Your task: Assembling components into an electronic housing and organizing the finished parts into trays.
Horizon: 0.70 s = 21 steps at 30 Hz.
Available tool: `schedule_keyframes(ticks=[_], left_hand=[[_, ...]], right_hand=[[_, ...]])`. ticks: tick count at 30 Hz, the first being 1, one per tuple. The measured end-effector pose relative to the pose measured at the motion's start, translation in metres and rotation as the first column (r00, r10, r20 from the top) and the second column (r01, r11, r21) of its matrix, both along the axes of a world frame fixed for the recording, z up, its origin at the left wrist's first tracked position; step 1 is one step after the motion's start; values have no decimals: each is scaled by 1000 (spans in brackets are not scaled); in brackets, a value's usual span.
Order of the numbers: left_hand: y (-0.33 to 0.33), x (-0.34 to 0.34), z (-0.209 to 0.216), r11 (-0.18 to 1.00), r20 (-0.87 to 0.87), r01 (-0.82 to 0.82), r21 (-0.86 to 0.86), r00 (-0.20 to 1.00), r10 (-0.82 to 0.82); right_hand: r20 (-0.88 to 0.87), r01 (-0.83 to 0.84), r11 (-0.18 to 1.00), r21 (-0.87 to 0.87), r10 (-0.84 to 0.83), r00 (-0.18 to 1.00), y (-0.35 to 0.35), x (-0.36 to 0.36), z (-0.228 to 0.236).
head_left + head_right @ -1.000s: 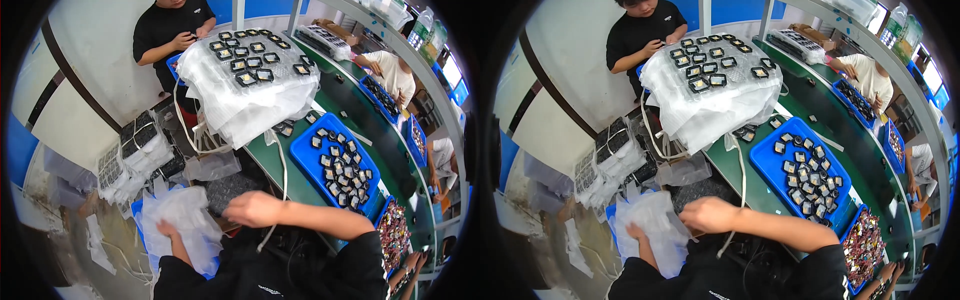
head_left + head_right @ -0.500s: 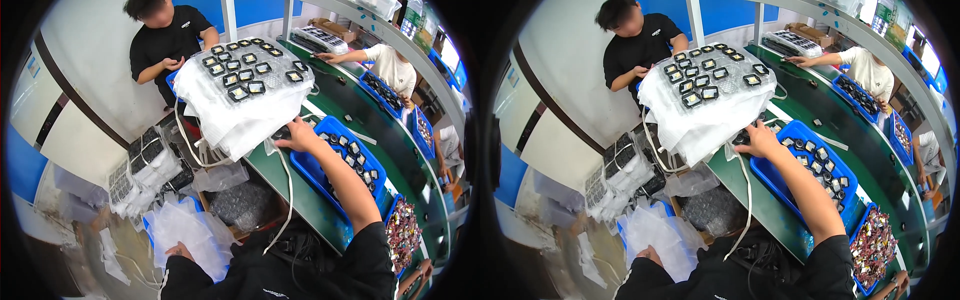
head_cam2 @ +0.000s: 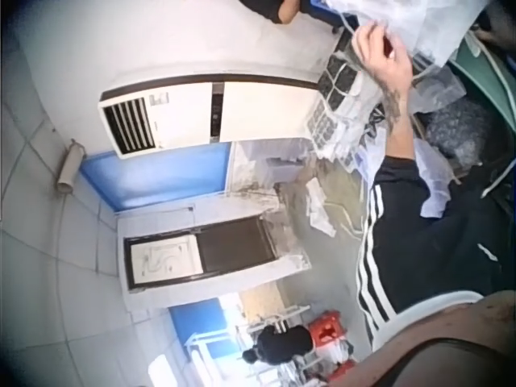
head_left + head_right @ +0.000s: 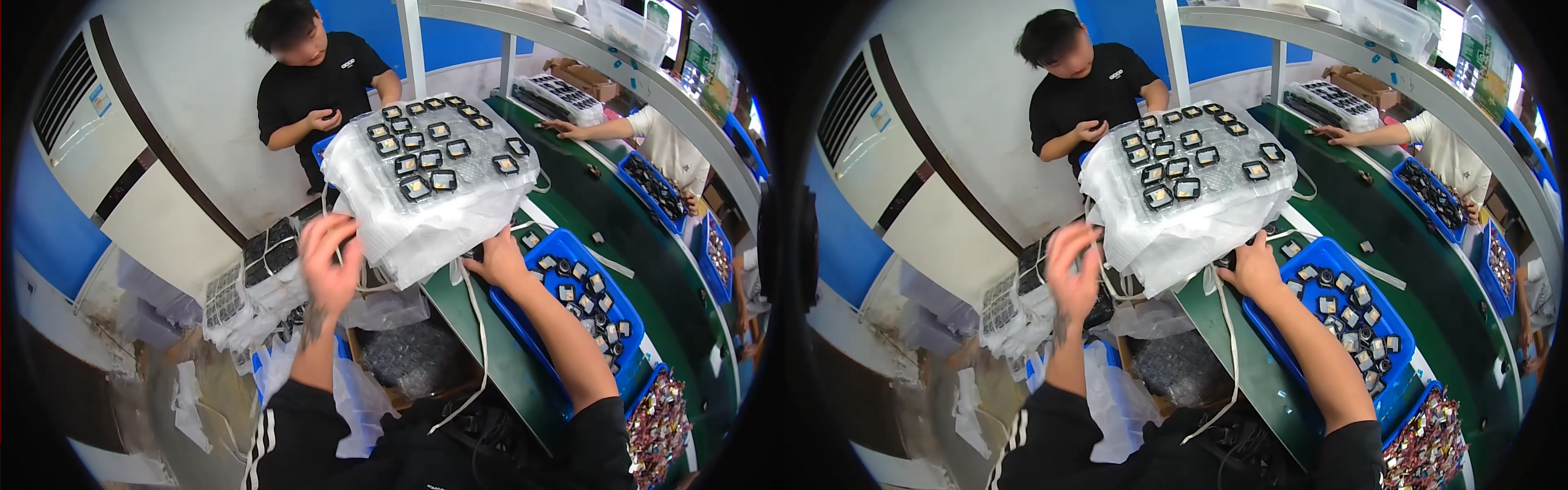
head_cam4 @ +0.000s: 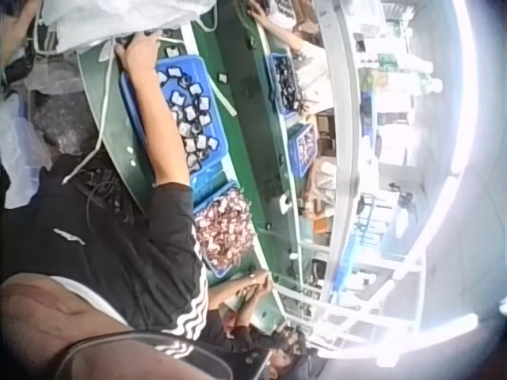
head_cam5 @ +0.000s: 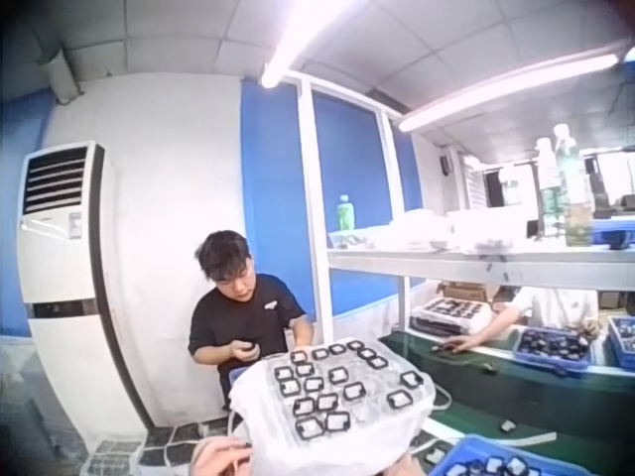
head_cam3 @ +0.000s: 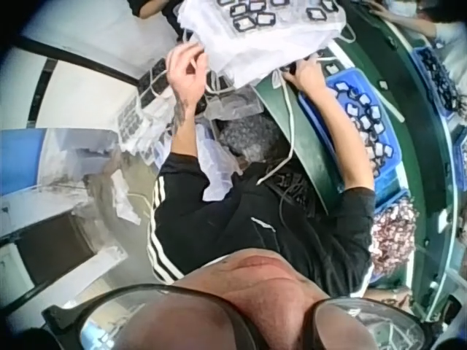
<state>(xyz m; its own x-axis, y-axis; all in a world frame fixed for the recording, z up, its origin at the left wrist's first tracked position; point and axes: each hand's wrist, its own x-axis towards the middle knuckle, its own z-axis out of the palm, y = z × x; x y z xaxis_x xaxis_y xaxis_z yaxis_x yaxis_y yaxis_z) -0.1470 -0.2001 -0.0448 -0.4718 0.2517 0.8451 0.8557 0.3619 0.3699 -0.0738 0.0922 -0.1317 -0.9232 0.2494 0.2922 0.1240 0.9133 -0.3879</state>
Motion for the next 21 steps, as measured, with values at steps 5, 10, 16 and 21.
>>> schedule_keyframes(ticks=[5,10,16,21], left_hand=[[106,-45,72,817,21,19,-576,1000,-9],[137,-59,56,737,160,47,-674,984,84],[129,-55,58,791,-36,-44,-610,999,28],[135,-47,68,731,-24,-71,-678,997,75]], right_hand=[[-131,-28,990,-136,11,991,-9,0,3],[-55,27,978,-206,-39,998,8,1,11],[153,110,973,-202,-80,985,71,64,74],[449,48,987,-156,27,893,115,134,91]])
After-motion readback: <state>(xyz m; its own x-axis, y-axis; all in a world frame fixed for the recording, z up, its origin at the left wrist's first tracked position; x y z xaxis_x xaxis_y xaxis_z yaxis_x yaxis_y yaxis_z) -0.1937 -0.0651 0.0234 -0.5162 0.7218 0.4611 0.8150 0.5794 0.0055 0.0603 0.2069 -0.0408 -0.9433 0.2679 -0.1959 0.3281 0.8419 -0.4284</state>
